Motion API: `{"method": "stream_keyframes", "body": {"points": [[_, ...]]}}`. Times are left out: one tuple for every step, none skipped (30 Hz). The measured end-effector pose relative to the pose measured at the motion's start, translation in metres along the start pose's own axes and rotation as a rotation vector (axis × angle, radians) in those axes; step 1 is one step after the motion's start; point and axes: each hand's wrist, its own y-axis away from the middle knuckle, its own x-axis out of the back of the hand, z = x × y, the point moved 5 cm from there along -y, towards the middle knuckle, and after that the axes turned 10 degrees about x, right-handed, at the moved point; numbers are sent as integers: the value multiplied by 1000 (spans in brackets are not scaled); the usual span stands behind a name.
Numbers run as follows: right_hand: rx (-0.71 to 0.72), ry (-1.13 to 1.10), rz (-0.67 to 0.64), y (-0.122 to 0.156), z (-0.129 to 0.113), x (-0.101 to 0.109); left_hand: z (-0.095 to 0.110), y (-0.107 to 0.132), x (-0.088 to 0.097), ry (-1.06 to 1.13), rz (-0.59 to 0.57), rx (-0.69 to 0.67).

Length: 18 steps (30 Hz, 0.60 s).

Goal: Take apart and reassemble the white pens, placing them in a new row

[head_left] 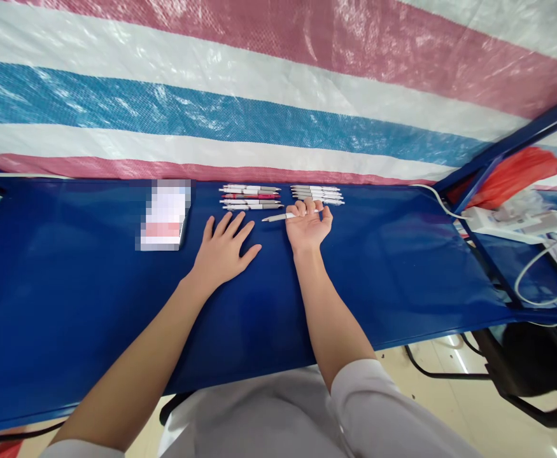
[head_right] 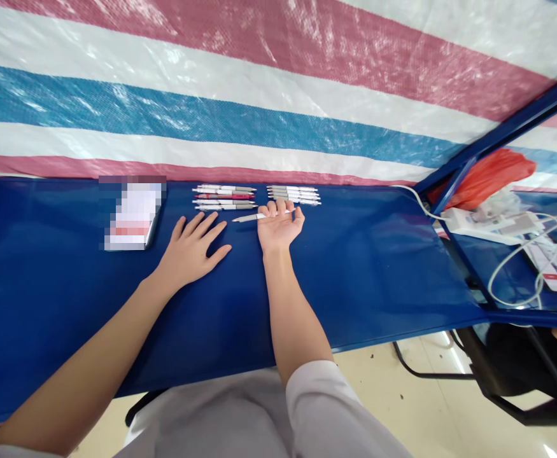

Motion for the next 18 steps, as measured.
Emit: {"method": "stream_keyframes", "body": {"points": [[-1, -1, 4, 1, 0, 0, 0, 0, 0, -3, -3, -1], [-1, 2, 8, 2, 0, -1, 0, 0, 0, -8, -6, -2], [-1, 8, 11, 3, -1, -1, 0, 0, 0, -13, -8, -2], [0, 11, 11, 4, -1, -2, 1, 0, 0, -17, -8, -1], [0, 9, 7, 5, -1, -3, 1, 0, 0, -21, -6, 0], [-1, 4, 1, 6, -1, -3, 1, 0, 0, -25, -2, 0], [0, 0, -7, 7, -2, -4, 1, 0, 0, -27, 3, -2], [3, 2, -15, 8, -2, -5, 1, 0, 0, -26, 9, -5], [10, 12, -21, 9, -3, -5, 1, 0, 0, -24, 15, -8], [19, 30, -26, 10, -3, -6, 1, 0, 0, -19, 22, -10], [27, 54, -30, 10, -4, -6, 1, 0, 0, -14, 31, -11], [37, 83, -36, 11, -4, -6, 1, 0, 0, -8, 41, -13], [49, 118, -43, 12, -5, -6, 1, 0, 1, -3, 54, -17], [63, 160, -50, 12, -6, -7, 1, 0, 1, -1, 69, -24], [80, 213, -56, 13, -6, -7, 2, 0, 2, 1, 88, -34], [97, 275, -61, 14, -7, -8, 3, 0, 4, 4, 111, -44], [112, 344, -66, 15, -8, -9, 4, -1, 6, 8, 136, -53], [124, 410, -69, 16, -9, -10, 6, -2, 9, 15, 164, -61]]}}
